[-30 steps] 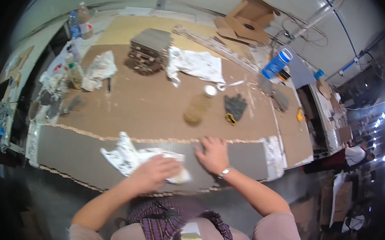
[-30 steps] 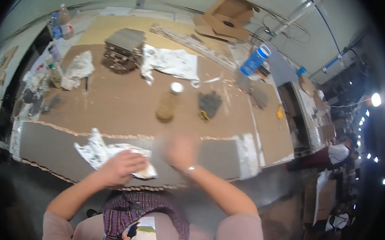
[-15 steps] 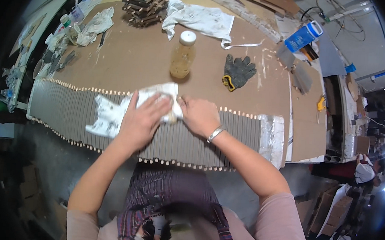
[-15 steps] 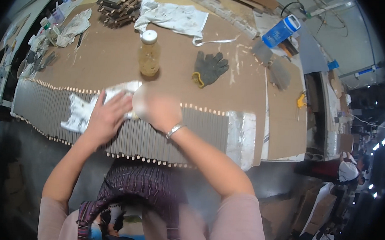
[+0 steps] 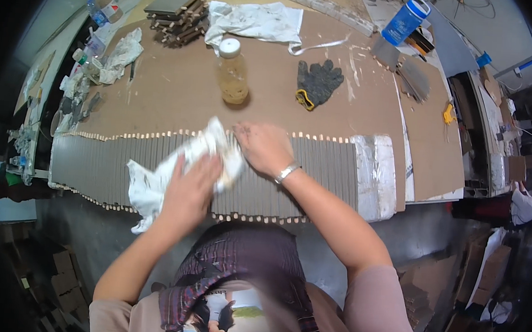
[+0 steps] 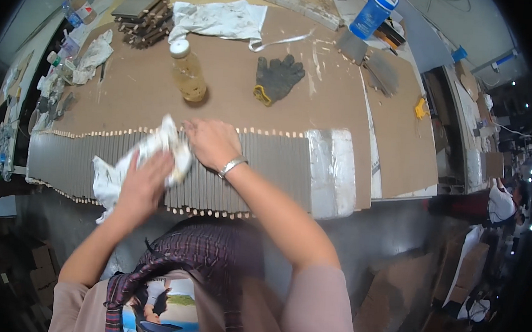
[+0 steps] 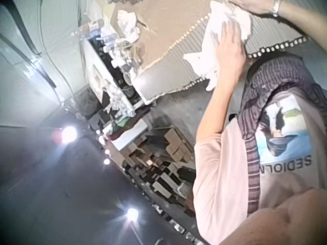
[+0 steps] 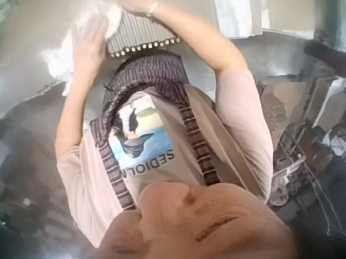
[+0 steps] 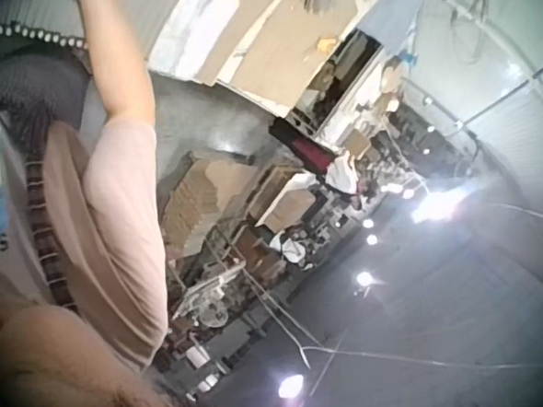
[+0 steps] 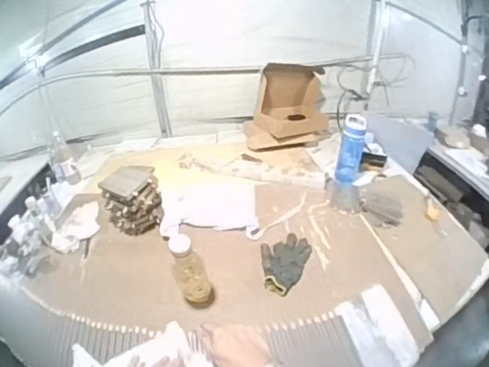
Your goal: The person cleans a row of wooden bamboo-like furniture parts by applying liquid from a bottle onto a cloth and wiping the surfaces, then uses a screwdriver to separate individual pieces from the row.
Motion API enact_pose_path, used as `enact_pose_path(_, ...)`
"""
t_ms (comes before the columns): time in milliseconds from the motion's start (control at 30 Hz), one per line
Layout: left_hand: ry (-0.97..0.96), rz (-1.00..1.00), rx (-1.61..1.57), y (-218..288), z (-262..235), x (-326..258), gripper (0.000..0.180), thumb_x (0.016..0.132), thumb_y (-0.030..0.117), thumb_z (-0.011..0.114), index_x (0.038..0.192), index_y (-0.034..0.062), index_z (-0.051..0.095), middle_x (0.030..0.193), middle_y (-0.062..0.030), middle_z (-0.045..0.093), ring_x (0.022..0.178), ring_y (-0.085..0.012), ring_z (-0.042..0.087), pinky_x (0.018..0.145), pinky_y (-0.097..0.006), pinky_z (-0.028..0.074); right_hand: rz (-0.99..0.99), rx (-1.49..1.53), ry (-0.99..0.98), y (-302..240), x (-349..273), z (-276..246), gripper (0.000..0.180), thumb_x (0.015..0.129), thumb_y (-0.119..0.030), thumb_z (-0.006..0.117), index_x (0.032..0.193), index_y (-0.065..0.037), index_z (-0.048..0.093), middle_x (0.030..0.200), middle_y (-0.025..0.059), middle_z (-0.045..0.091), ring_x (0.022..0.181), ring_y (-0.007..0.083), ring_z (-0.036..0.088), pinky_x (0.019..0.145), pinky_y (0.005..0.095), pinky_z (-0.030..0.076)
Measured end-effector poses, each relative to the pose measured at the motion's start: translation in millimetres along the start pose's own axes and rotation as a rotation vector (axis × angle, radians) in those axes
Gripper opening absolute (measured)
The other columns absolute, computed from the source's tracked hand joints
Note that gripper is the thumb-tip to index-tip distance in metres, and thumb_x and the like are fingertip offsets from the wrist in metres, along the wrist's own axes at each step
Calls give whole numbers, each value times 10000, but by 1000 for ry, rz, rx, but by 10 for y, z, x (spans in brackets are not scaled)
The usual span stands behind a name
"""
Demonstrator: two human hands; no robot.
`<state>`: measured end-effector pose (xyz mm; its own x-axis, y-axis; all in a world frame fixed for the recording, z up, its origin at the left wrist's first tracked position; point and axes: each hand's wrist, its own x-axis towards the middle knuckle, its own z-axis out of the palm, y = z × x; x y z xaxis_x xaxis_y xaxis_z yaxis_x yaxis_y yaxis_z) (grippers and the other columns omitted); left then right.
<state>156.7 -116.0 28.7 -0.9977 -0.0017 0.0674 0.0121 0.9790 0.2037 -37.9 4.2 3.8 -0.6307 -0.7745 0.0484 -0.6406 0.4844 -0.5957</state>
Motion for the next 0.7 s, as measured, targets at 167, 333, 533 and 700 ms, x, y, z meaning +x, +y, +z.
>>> enact_pose_path(167,0,18,-70,68,2,-216,617,764,-16,648,1371,63,568,1455,-140,545,1396,-307,470,1189,-619,201,51,-30,-44,-29,-3,-15,411,1031,-392,421,989,-122,728,844,191,710,809,386,682,732,491,535)
enact_pose_path(333,20,70,26,-29,-13,201,549,778,4,621,1326,20,587,1405,-159,573,1345,-314,516,1168,-602,269,48,282,92,108,-3,15,378,1022,-394,454,1023,-95,686,879,192,699,861,421,652,755,503,518)
enact_pose_path(533,30,133,-122,190,-29,141,473,805,26,641,1277,28,629,1366,-142,602,1305,-333,541,1132,-587,328,57,321,118,58,-20,43,368,1026,-336,469,921,-21,626,824,220,646,792,418,616,695,452,485)
enact_pose_path(700,89,-395,-1088,-129,-167,298,284,1002,164,550,1196,-22,642,1134,-107,709,1079,-237,676,1018,-416,490,91,572,174,259,205,50,278,940,-274,624,1010,-17,707,852,210,703,773,338,680,739,413,543)
